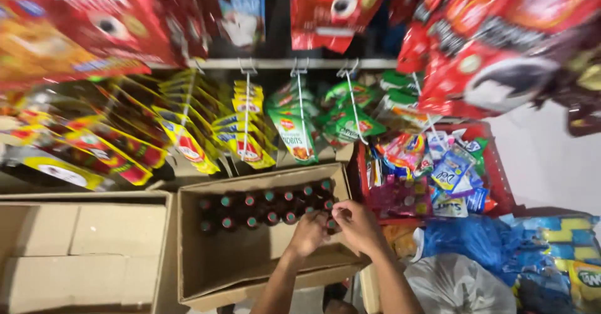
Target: Picking bottles of vinegar from a shelf and placing them into a cardboard box.
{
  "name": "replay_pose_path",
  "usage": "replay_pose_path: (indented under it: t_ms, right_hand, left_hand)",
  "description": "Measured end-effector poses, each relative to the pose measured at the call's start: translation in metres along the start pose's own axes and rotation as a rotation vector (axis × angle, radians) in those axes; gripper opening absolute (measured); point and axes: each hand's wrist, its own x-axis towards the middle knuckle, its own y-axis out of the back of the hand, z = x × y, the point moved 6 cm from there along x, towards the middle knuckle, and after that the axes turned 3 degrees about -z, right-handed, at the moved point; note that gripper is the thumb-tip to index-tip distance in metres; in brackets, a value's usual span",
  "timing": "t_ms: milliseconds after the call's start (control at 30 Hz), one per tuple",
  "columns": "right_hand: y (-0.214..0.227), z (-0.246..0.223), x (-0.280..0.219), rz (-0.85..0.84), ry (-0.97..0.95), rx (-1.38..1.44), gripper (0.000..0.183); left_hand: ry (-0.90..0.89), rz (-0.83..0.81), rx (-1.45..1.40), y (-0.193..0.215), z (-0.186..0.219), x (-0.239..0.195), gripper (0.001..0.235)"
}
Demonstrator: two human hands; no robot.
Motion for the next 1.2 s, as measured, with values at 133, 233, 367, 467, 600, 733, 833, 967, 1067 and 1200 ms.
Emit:
replay_pose_path:
  t_ms: [133, 233, 367, 467, 600, 733, 833, 967, 1067, 1200]
  right_hand:
    - [0.041, -0.107, -0.028, 0.132, 0.2, -0.014, 0.021]
    - [0.068, -0.156, -0.053, 0.154, 0.17, 0.011, 0.023]
    - [0.093, -0.215, -0.085, 0.108, 0.298, 0.261, 0.026]
    - [0.111, -0.254, -0.11, 0.05, 0.236, 0.46, 0.026]
    - [0.131, -0.309, -0.138, 0.09, 0.341, 0.597, 0.024]
    - [0.147, -0.375, -0.145, 0.17, 0.481, 0.673, 0.027]
    - [0.157, -0.426, -0.138, 0.191, 0.537, 0.719, 0.032]
    - [0.17, -0.45, -0.108, 0.276, 0.444, 0.753, 0.041]
    - [0.163, -0.452, -0.08, 0.165, 0.261, 0.841, 0.058]
    - [0.149, -0.461, -0.056, -0.115, 0.156, 1.105, 0.037]
  left_hand:
    - [-0.302, -0.051, 0.093, -0.013, 0.097, -0.035, 0.024]
    - [-0.295, -0.035, 0.179, -0.029, 0.175, -0.089, 0.025]
    - [-0.455, 0.063, 0.283, -0.04, 0.261, -0.148, 0.028]
    - [-0.526, 0.189, 0.336, -0.044, 0.306, -0.184, 0.027]
    - [-0.886, 0.202, 0.409, -0.05, 0.359, -0.227, 0.028]
    - [-0.786, 0.082, 0.194, -0.051, 0.38, -0.225, 0.022]
    - [-0.822, 0.115, 0.128, -0.056, 0.411, -0.242, 0.019]
    - [-0.843, 0.128, 0.219, -0.059, 0.431, -0.248, 0.02]
    - [-0.872, 0.076, 0.111, -0.05, 0.432, -0.233, 0.023]
    - [-0.843, 0.171, -0.04, -0.047, 0.445, -0.241, 0.029]
